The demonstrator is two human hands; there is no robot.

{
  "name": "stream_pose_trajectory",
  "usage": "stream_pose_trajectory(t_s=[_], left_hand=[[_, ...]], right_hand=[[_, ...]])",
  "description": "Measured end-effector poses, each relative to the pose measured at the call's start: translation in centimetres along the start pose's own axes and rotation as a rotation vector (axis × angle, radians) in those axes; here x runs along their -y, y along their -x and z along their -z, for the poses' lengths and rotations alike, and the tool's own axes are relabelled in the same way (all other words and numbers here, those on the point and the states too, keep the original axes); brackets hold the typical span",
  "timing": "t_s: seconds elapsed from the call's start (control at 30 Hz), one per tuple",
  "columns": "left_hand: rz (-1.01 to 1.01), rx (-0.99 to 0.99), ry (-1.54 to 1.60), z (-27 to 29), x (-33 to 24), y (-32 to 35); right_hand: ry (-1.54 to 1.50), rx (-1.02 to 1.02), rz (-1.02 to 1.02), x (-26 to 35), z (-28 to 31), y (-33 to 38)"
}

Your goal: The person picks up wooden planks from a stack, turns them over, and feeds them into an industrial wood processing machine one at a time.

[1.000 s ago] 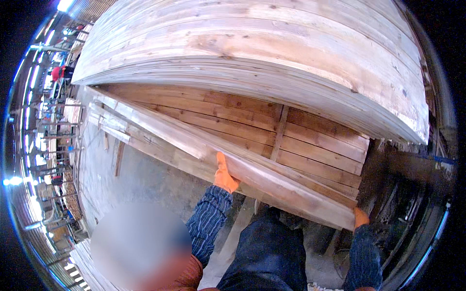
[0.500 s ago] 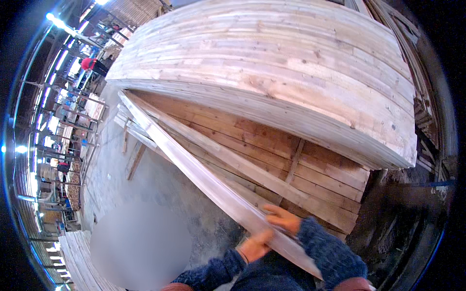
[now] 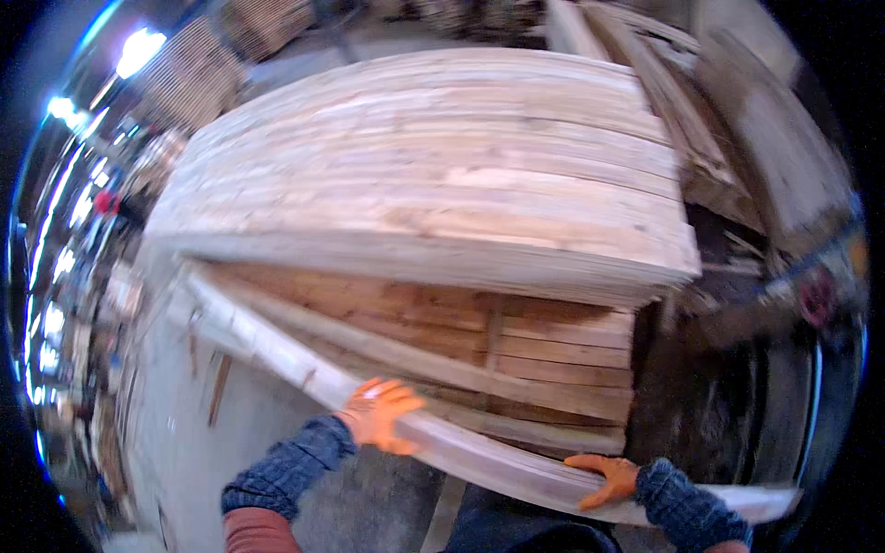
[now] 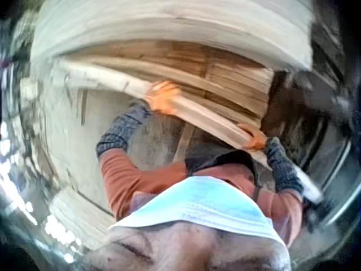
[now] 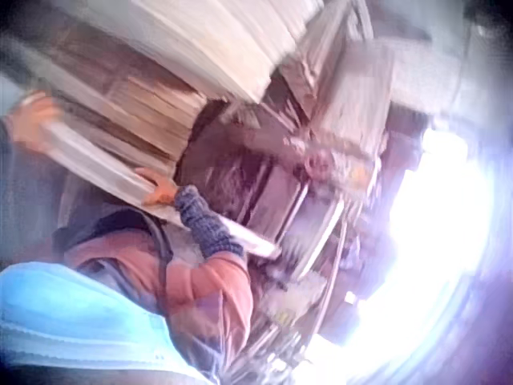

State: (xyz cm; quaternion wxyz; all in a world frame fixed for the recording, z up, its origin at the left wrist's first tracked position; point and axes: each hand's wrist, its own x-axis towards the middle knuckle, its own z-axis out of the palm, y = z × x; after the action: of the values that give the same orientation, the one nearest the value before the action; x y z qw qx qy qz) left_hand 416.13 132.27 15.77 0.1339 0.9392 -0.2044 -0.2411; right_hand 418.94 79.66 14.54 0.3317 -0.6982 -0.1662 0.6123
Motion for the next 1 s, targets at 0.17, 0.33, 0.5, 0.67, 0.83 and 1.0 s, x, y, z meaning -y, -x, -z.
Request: stream_pose_trajectory(t_s=[0.17,0.33,0.5,0.67,0.83,1.0], left_hand=[[-0.168,0.472,-0.029,-2.2,5.6,-4.6],[0.032,0.472,-0.229,-5.1,1.3,-2.8],[0.012,0.404,-0.425,-6.5,-2.6,-0.6],[-0.003,0.173,-0.435,-2.5,-9.3,3.3],[-0.166,-0.299,-0.384,-1.0,-20.4,-1.3],[-0.069,-0.191,-0.236,-4.5,-26.9,-7.8]], right_hand=[[0.167,-0.102,-0.016,-2.3,0.0,7.0],[0.481,-0.220,-0.064,-3.5,-2.9,7.9],[0.660,-0.492,0.109,-8.6,-6.3,7.5],[0.698,-0.667,0.226,-9.8,-5.8,15.2],[0.767,-1.177,0.144,-15.5,-5.1,21.6],[0.738,-1.343,-0.059,-17.0,-5.5,22.8]])
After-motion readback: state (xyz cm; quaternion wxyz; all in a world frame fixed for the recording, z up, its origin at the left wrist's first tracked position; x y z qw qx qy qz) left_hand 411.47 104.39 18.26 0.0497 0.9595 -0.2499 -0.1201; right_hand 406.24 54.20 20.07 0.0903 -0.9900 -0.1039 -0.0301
